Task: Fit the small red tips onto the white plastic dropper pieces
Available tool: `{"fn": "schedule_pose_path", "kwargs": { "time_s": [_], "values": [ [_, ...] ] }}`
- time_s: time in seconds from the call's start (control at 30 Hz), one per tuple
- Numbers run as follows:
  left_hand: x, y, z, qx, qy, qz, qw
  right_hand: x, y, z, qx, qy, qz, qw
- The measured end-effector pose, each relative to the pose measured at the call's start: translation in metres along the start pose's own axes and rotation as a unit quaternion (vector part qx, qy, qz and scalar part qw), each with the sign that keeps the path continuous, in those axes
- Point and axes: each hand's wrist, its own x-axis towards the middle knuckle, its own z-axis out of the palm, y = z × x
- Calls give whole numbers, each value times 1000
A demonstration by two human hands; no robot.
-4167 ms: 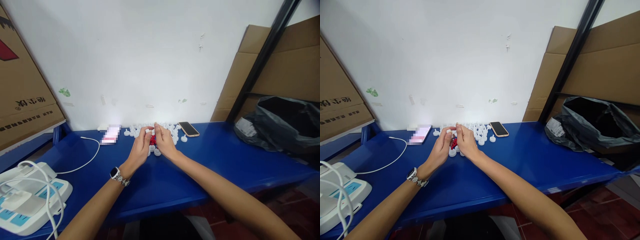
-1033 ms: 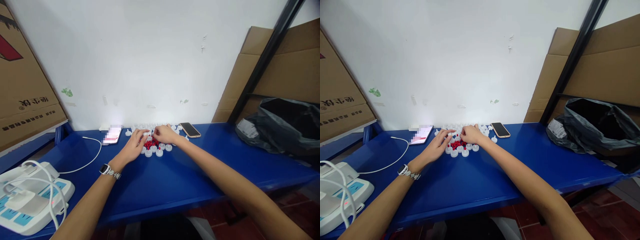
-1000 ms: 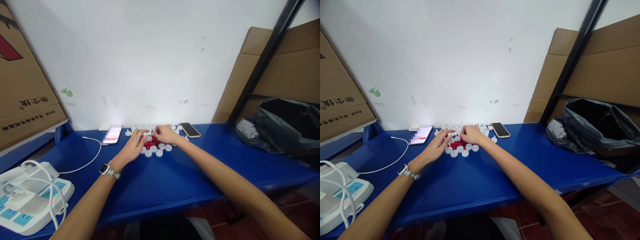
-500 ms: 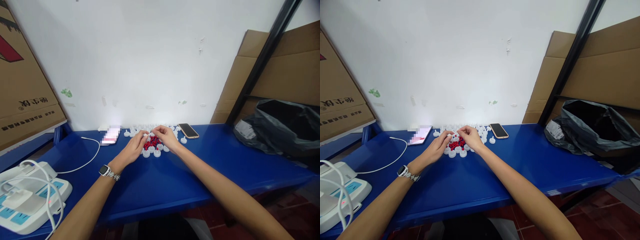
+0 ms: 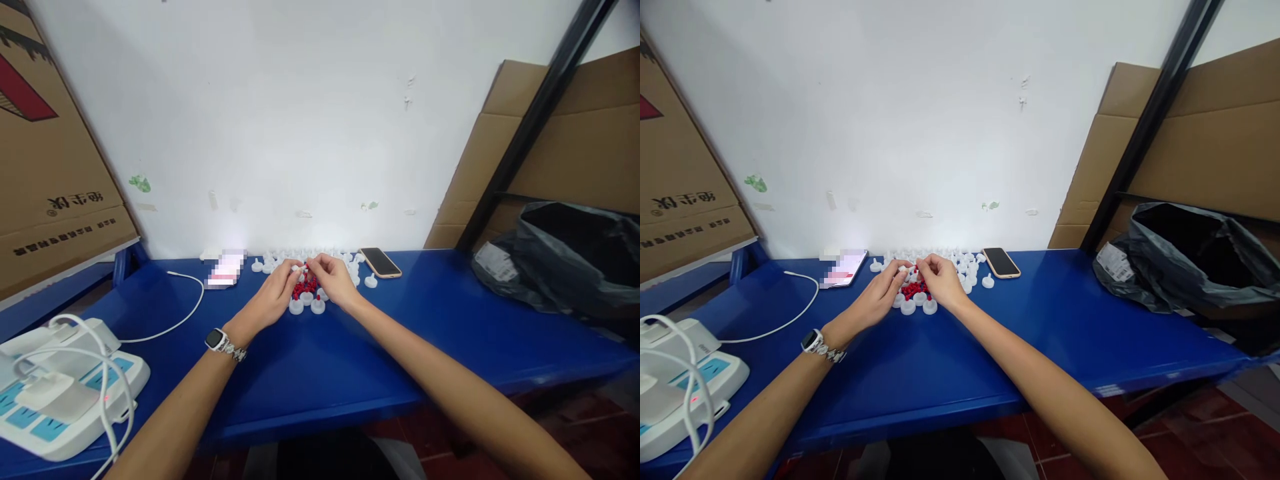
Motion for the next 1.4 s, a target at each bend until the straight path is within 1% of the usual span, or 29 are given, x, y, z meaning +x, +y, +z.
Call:
{"fn": "schedule_pose_path", "kwargs": {
  "time_s": [0.1, 0.2, 0.33, 0.47, 0.57, 0.63, 0.7, 0.8, 0.93, 1.0, 1.07, 1.23, 1.4],
  "values": [
    [-1, 4, 3, -15, 17, 2, 1000, -3, -2, 0, -98, 0, -36, 995],
    [-3, 9, 7, -44, 22, -8, 999, -7, -7, -1, -142, -21, -46, 989],
    [-5, 15, 14, -89, 36, -39, 995, -11, -13, 0, -156, -46, -81, 983],
    [-4, 20, 20, -138, 56, -70, 986, -14, -16, 6, -137, -38, -114, 983],
    [-2, 21, 23, -169, 69, -74, 980, -15, -16, 11, -121, -30, -126, 984],
    [-1, 20, 23, -183, 65, -76, 978, -14, -17, 10, -114, -31, -131, 984],
    [1, 18, 21, -181, 48, -79, 979, -11, -18, 4, -119, -43, -128, 984],
    [3, 13, 14, -129, 30, -72, 989, -2, -20, -14, -169, -49, -115, 978],
    [4, 5, 9, -41, 40, -25, 998, 11, -13, -46, -275, -6, -92, 957],
    [4, 2, 8, -12, 34, -9, 999, 15, -6, -59, -317, 0, -86, 944],
    [3, 2, 9, 2, 23, -3, 1000, 16, 0, -68, -348, -13, -75, 934],
    [4, 1, 11, 14, 11, 6, 1000, 12, 8, -78, -399, -69, -30, 914],
    [6, -2, 13, 23, 2, 14, 1000, 10, 4, -74, -452, -102, -7, 886]
  ]
}}
